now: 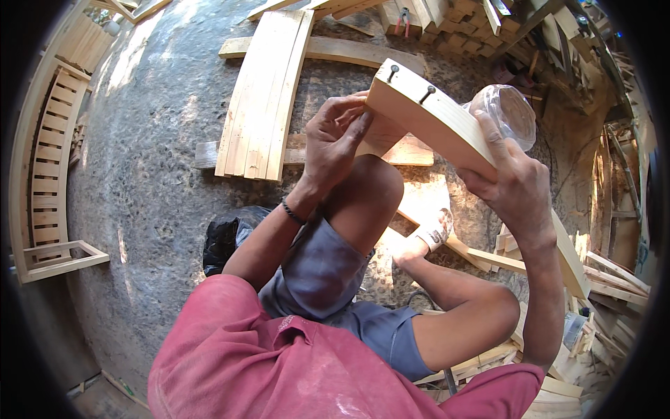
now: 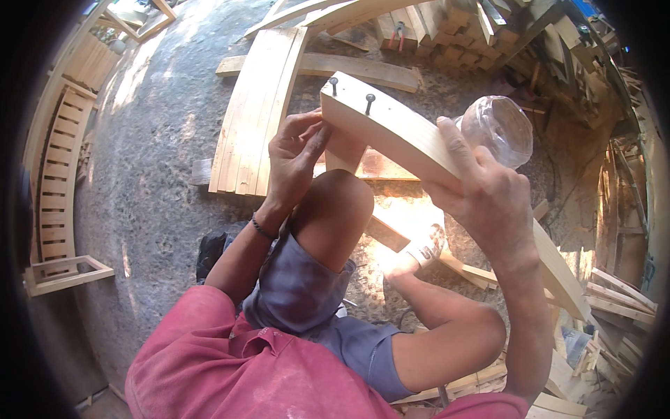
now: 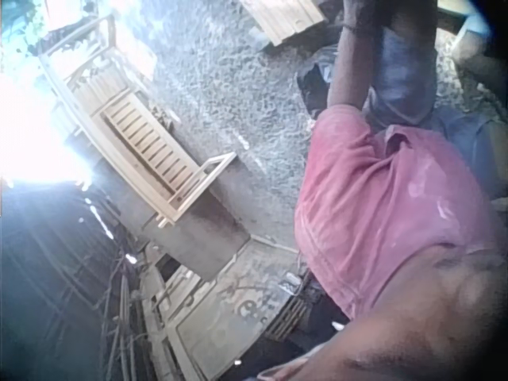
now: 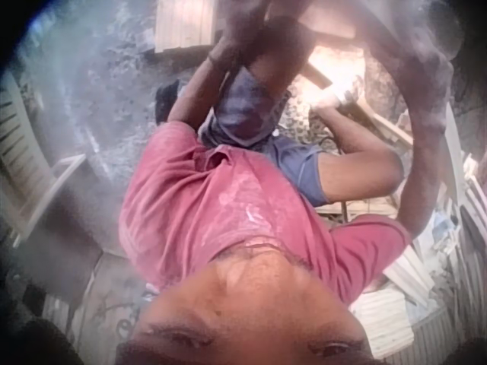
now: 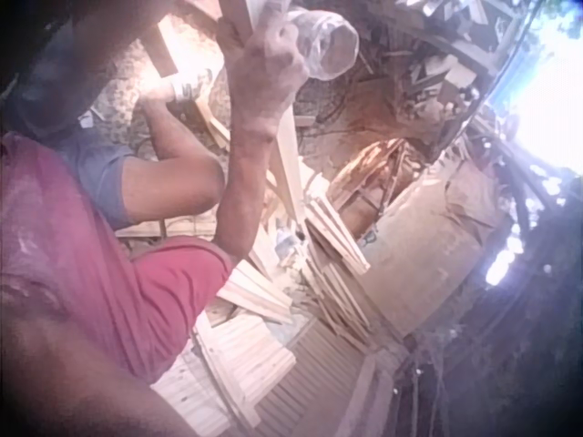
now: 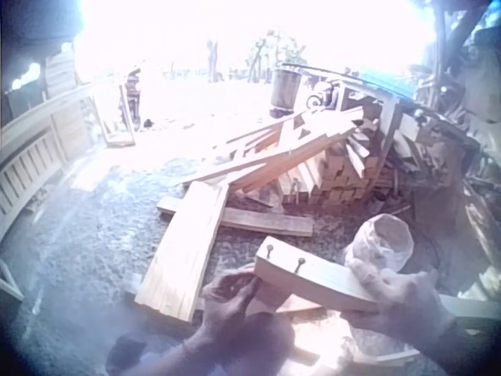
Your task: The person assembles a wooden frame by applying glue to joints and hammering nails into pre-drilled holes.
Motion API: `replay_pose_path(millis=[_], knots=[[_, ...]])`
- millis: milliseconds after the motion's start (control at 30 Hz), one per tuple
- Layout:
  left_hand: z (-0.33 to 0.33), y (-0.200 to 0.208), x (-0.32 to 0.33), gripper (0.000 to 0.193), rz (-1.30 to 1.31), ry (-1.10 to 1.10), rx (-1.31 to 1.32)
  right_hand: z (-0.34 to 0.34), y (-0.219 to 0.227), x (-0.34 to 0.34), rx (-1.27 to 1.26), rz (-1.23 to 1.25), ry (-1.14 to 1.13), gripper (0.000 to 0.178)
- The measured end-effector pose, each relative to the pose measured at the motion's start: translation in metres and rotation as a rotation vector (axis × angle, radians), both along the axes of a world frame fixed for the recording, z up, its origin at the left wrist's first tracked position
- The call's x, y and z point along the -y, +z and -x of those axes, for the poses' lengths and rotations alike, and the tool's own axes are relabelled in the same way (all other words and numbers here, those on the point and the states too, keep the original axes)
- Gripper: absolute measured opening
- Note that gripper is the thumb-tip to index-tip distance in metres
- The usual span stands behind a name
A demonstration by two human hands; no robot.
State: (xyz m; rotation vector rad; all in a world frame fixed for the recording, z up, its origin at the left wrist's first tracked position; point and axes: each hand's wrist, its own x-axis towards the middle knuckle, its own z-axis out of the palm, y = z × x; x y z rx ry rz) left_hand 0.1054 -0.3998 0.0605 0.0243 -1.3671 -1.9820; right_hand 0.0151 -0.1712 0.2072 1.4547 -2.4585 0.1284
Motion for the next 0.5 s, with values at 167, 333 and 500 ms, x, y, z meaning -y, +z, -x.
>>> replay_pose_path(millis=[167,333,500], knots=[[0.0,0.017,0.013,0.063,0.078,-0.115,0.061,0.0,-0.002,0.002,0.003,0.02,0.004,0.071],[0.013,0.051,0.012,0.063,0.239,-0.124,0.128,-0.004,0.003,0.0,0.029,-0.042,-0.04,0.073],[0.032,0.053,0.006,0.052,0.22,-0.189,0.096,-0.002,0.004,-0.009,0.017,-0.071,-0.077,0.077]])
